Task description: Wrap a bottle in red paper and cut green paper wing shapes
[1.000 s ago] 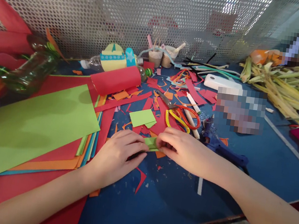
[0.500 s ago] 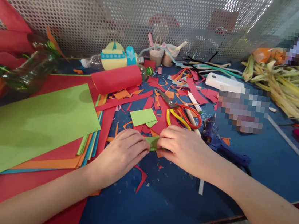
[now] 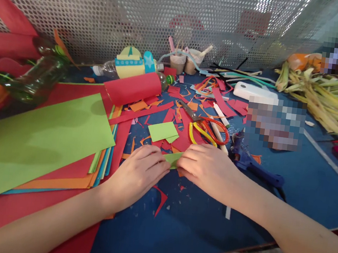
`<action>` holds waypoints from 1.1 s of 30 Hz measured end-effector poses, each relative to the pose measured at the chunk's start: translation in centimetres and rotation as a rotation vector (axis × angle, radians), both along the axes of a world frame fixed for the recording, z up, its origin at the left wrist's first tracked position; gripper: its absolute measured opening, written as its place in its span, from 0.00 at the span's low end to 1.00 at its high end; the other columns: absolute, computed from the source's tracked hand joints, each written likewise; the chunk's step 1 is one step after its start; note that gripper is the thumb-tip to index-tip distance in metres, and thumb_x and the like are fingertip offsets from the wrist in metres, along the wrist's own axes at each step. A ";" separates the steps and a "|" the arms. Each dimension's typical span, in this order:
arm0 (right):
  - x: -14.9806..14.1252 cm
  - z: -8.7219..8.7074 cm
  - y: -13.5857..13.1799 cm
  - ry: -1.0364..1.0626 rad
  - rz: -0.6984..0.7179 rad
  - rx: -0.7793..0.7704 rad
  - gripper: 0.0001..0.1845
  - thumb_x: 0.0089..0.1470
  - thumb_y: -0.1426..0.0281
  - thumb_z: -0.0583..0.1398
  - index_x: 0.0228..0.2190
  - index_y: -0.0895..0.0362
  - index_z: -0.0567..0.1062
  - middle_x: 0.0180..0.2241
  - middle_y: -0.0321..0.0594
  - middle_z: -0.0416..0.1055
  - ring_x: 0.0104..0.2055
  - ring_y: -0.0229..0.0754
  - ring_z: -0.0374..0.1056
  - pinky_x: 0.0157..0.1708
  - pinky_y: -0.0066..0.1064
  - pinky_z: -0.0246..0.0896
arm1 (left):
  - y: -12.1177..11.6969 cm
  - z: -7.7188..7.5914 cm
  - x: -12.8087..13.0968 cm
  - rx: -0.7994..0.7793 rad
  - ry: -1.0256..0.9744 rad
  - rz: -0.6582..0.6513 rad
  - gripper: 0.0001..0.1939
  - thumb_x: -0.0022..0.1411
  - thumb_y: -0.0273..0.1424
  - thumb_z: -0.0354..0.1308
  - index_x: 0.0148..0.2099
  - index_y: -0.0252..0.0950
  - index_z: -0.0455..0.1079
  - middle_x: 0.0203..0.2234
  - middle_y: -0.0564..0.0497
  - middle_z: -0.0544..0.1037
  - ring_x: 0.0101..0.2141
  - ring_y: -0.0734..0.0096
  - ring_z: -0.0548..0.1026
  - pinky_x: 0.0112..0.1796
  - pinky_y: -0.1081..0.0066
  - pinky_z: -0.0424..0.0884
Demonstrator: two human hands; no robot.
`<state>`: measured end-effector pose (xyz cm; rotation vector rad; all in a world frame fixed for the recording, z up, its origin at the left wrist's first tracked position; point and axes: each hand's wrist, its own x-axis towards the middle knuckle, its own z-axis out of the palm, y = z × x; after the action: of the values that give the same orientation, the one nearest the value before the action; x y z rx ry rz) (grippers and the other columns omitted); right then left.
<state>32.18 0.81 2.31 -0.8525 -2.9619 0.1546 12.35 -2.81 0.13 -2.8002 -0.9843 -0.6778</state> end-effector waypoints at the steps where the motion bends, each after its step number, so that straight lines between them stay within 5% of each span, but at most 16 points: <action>1: 0.0 0.0 0.0 0.003 0.002 -0.004 0.03 0.55 0.74 0.61 0.29 0.59 0.75 0.28 0.37 0.72 0.33 0.42 0.64 0.31 0.34 0.53 | 0.0 0.0 0.0 0.009 -0.003 -0.002 0.13 0.66 0.23 0.47 0.37 0.28 0.73 0.29 0.46 0.77 0.35 0.65 0.73 0.42 0.62 0.73; 23: -0.2 -0.1 0.3 0.094 -0.105 -0.160 0.07 0.58 0.74 0.58 0.28 0.62 0.72 0.28 0.40 0.71 0.34 0.41 0.63 0.36 0.33 0.55 | -0.1 -0.3 0.0 -0.362 -0.155 0.149 0.06 0.65 0.26 0.51 0.38 0.35 0.69 0.31 0.50 0.76 0.38 0.64 0.67 0.43 0.62 0.66; 33: 0.0 -0.2 0.5 0.201 -0.200 -0.328 0.03 0.56 0.74 0.60 0.30 0.59 0.72 0.31 0.40 0.71 0.37 0.42 0.65 0.37 0.33 0.59 | 0.4 -0.4 -0.4 -0.288 -0.157 0.057 0.07 0.64 0.25 0.53 0.42 0.36 0.72 0.31 0.50 0.76 0.37 0.65 0.66 0.42 0.64 0.67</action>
<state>32.20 1.35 2.13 -1.0888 -2.6834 0.6864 11.97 -2.42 -0.29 -2.9829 -1.2785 -0.8191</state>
